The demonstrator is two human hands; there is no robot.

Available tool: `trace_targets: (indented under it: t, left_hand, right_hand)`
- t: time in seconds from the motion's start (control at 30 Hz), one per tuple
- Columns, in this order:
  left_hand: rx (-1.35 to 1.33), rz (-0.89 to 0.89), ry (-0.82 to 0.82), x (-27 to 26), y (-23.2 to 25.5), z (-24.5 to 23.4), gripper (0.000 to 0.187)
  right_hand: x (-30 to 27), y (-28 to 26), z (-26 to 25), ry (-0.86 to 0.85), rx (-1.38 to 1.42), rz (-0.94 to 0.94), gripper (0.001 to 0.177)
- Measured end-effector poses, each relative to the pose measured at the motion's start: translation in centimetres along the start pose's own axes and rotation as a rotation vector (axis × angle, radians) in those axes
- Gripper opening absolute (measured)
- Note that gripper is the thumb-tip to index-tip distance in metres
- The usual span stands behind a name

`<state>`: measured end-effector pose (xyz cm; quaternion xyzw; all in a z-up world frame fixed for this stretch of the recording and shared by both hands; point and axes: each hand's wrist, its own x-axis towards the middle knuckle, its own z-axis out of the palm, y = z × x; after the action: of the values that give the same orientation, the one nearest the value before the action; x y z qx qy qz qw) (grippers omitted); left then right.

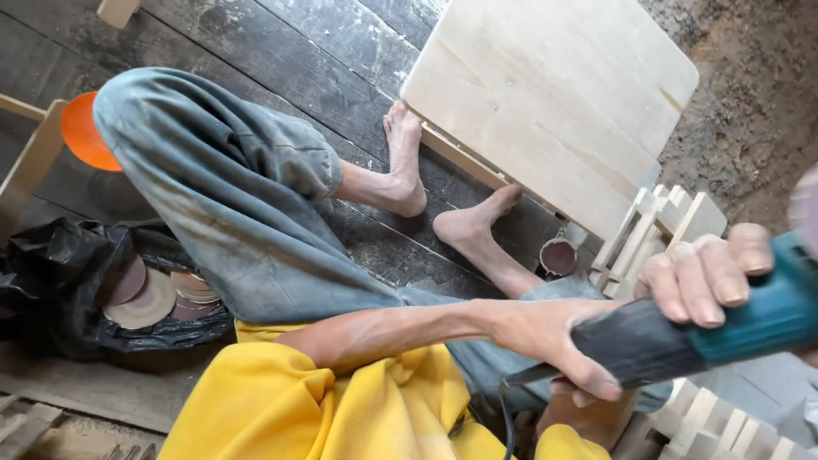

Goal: Sanding wooden boards using a power sander in a workshop.

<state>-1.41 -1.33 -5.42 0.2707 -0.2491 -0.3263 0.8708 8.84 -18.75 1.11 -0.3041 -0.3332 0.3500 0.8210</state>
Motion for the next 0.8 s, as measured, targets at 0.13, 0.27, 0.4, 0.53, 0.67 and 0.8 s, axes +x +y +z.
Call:
trace_targets:
  t: [0.13,0.27,0.4,0.53,0.67,0.8]
  left_hand:
    - [0.338,-0.185,0.15,0.2,-0.7,-2.3,0.075]
    - [0.488,-0.349,0.477,0.6,1.1,-0.1,0.107]
    - [0.177,-0.296,0.418,-0.4,1.4,-0.1,0.099]
    - [0.014,-0.203,0.371,-2.5,-1.1,-1.9,0.076]
    - [-0.279,-0.038,0.467,-4.5,-5.7,-4.7,0.044]
    - [-0.374,-0.064,0.539,-7.4,-4.0,-4.0,0.042]
  right_hand:
    - [-3.1,0.5,-1.5,0.256,-0.206,0.053,0.079]
    - [-1.5,0.6,1.6,0.691,-0.693,0.17,0.07]
    - [2.4,2.1,3.4,0.76,-0.379,0.299,0.062]
    - [2.2,5.3,2.0,0.733,-0.207,0.289,0.053]
    - [2.5,9.8,-0.1,0.842,-0.128,0.216,0.063]
    - [3.0,12.6,-0.8,0.924,-0.061,0.268,0.058]
